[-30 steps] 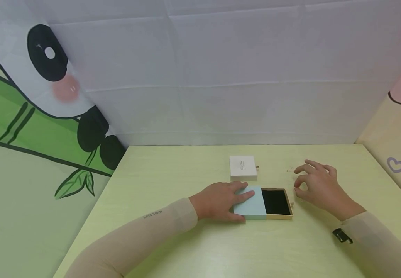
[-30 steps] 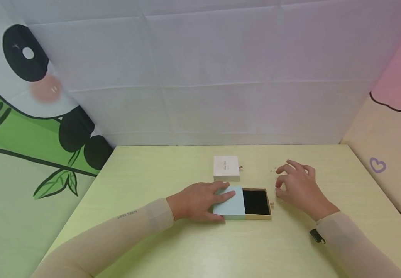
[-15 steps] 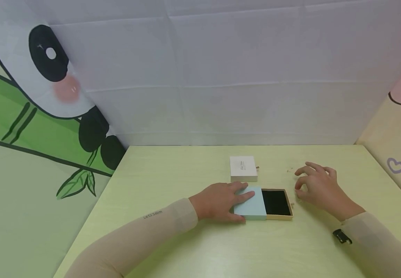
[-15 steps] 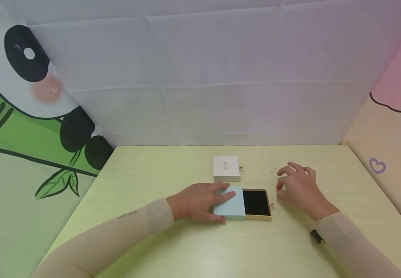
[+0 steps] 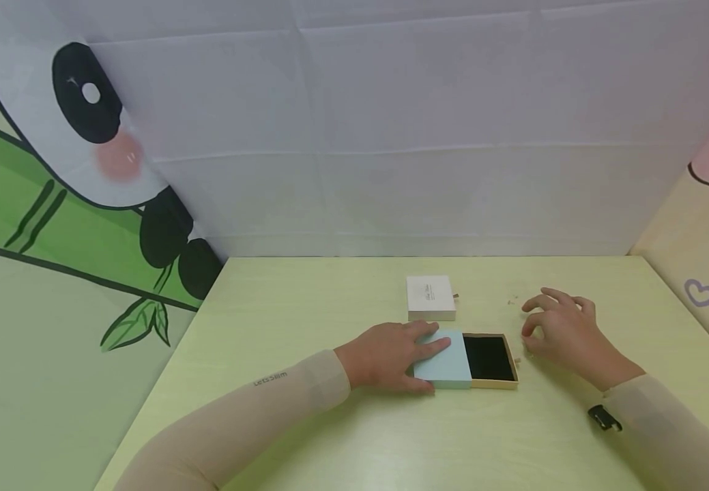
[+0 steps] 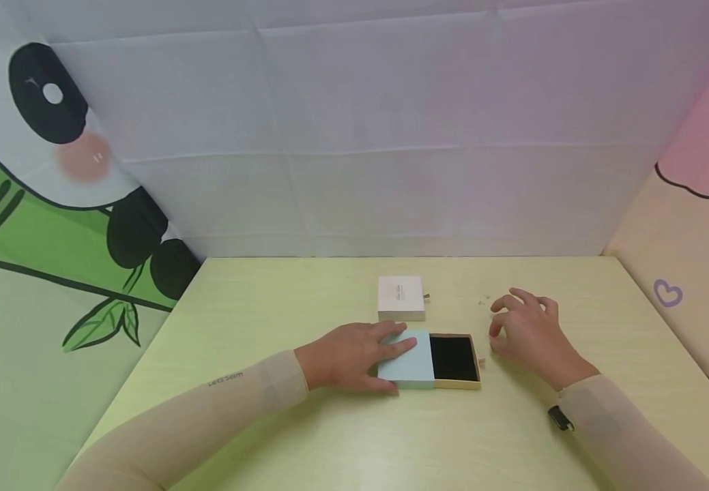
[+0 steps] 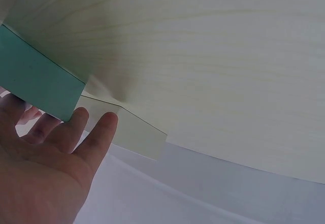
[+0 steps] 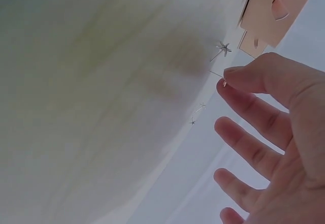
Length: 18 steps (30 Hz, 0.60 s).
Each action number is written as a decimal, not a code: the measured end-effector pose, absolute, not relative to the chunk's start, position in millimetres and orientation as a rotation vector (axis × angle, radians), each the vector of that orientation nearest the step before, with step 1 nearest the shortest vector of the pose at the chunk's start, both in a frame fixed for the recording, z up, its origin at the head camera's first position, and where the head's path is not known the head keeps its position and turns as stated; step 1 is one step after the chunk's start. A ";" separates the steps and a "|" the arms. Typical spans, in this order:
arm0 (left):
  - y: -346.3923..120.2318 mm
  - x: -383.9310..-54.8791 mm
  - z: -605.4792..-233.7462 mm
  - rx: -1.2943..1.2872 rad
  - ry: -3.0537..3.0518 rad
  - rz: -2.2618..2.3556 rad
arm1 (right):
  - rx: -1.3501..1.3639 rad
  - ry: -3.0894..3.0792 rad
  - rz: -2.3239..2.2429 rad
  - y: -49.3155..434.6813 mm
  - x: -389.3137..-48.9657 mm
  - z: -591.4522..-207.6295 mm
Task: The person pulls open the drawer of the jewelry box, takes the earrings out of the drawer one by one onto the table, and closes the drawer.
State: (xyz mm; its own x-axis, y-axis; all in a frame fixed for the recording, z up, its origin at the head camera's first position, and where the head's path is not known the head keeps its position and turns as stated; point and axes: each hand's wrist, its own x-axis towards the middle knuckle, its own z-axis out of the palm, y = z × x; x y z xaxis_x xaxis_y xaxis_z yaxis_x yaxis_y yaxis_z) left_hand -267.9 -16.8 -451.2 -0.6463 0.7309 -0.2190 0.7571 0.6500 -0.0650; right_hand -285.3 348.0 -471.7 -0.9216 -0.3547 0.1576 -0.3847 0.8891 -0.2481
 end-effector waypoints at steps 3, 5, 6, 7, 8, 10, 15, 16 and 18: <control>-16.4 -268.0 -451.0 1.227 2.691 -0.219 | 0.578 -2.948 0.408 349.3 -284.8 -472.0; -16.1 -268.3 -450.8 1.226 2.690 -0.214 | 0.577 -2.948 0.402 350.3 -284.6 -472.2; -15.9 -268.7 -451.1 1.227 2.689 -0.216 | 0.578 -2.947 0.404 350.8 -284.6 -472.3; -15.9 -268.7 -451.1 1.227 2.689 -0.214 | 0.577 -2.947 0.407 351.3 -284.7 -472.4; -15.8 -268.9 -451.3 1.227 2.689 -0.213 | 0.577 -2.949 0.410 351.6 -284.7 -472.5; -15.8 -269.0 -451.6 1.227 2.686 -0.209 | 0.574 -2.955 0.417 352.0 -284.8 -472.2; -15.8 -268.5 -451.1 1.230 2.685 -0.206 | 0.558 -2.976 0.427 352.9 -284.6 -471.4; -15.8 -268.5 -450.8 1.230 2.685 -0.208 | 0.556 -2.980 0.429 353.2 -284.5 -471.4; -15.8 -268.1 -449.9 1.229 2.686 -0.209 | 0.556 -2.986 0.429 353.9 -284.5 -471.6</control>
